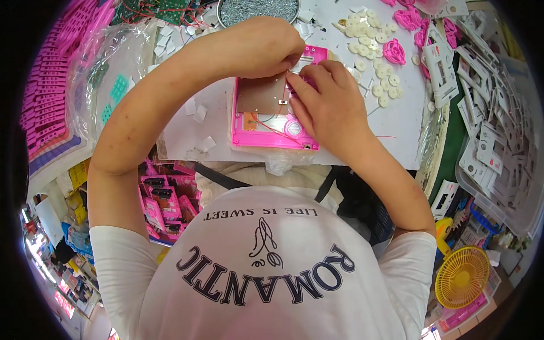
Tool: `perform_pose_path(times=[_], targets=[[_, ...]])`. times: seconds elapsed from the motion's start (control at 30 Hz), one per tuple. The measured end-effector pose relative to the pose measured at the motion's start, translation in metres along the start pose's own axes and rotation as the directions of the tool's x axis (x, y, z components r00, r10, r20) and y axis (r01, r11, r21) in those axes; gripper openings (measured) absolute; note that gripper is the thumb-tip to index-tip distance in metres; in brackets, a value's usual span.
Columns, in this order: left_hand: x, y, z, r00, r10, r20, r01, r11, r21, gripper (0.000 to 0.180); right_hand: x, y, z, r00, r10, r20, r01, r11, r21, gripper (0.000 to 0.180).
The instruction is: Assembling components into a pink frame and packaging the finished toy.
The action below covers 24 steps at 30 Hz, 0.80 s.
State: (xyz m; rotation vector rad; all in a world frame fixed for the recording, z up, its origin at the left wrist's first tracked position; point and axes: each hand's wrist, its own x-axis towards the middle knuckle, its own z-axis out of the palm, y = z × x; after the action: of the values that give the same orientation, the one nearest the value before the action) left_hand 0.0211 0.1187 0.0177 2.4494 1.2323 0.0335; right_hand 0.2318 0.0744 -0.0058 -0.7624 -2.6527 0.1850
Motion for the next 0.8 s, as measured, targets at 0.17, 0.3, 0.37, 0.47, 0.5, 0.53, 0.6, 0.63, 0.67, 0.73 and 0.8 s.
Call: perform_pose_path(times=[0.17,0.3,0.37,0.47,0.5,0.53,0.6,0.63,0.67,0.73,0.8], targets=[[0.0,0.002,0.004,0.989,0.145,-0.012,-0.141,0.977,0.161,0.013,0.003,-0.018,-0.001,0.995,0.088,0.049,-0.086,0.995,-0.046,0.043],[-0.006,-0.008,0.024,0.963,0.181,-0.202,-0.171,0.983,0.064,0.016,0.001,-0.023,-0.004,0.993,0.081,0.091,-0.068,0.989,-0.13,0.048],[-0.015,-0.012,0.024,0.937,0.195,-0.289,-0.226,0.971,-0.075,0.016,0.0,-0.015,-0.008,0.993,0.059,0.104,-0.059,0.998,-0.006,0.047],[-0.03,-0.014,0.028,0.922,0.194,-0.335,-0.256,0.955,-0.148,0.015,-0.002,-0.004,-0.012,0.997,0.029,0.075,-0.038,0.992,0.116,0.044],[-0.032,-0.011,0.034,0.907,0.174,-0.384,-0.246,0.958,-0.146,0.014,-0.005,-0.004,-0.012,0.998,0.018,0.064,-0.028,0.987,0.157,0.042],[-0.033,-0.007,0.039,0.889,0.153,-0.432,-0.235,0.961,-0.144,0.013,-0.006,-0.004,-0.012,0.998,0.022,0.06,-0.031,0.987,0.16,0.041],[-0.037,-0.005,0.045,0.833,0.148,-0.533,-0.238,0.966,-0.105,0.014,-0.005,-0.004,-0.013,0.998,0.031,0.046,-0.038,0.986,0.164,0.037],[-0.042,-0.008,0.045,0.794,0.166,-0.585,-0.251,0.966,-0.066,0.014,-0.004,-0.004,-0.014,0.998,0.031,0.057,-0.04,0.987,0.158,0.036],[-0.049,-0.01,0.044,0.751,0.185,-0.634,-0.261,0.965,-0.027,0.015,-0.002,-0.004,-0.016,0.997,0.032,0.068,-0.042,0.987,0.152,0.035],[-0.069,-0.015,0.044,0.758,0.148,-0.636,-0.229,0.972,-0.047,0.019,0.002,-0.005,-0.019,0.994,0.031,0.106,-0.041,0.995,0.09,0.032],[-0.085,-0.02,0.046,0.769,0.113,-0.629,-0.214,0.973,-0.088,0.026,0.01,-0.009,-0.021,0.988,0.018,0.153,-0.017,1.0,-0.011,0.029]])
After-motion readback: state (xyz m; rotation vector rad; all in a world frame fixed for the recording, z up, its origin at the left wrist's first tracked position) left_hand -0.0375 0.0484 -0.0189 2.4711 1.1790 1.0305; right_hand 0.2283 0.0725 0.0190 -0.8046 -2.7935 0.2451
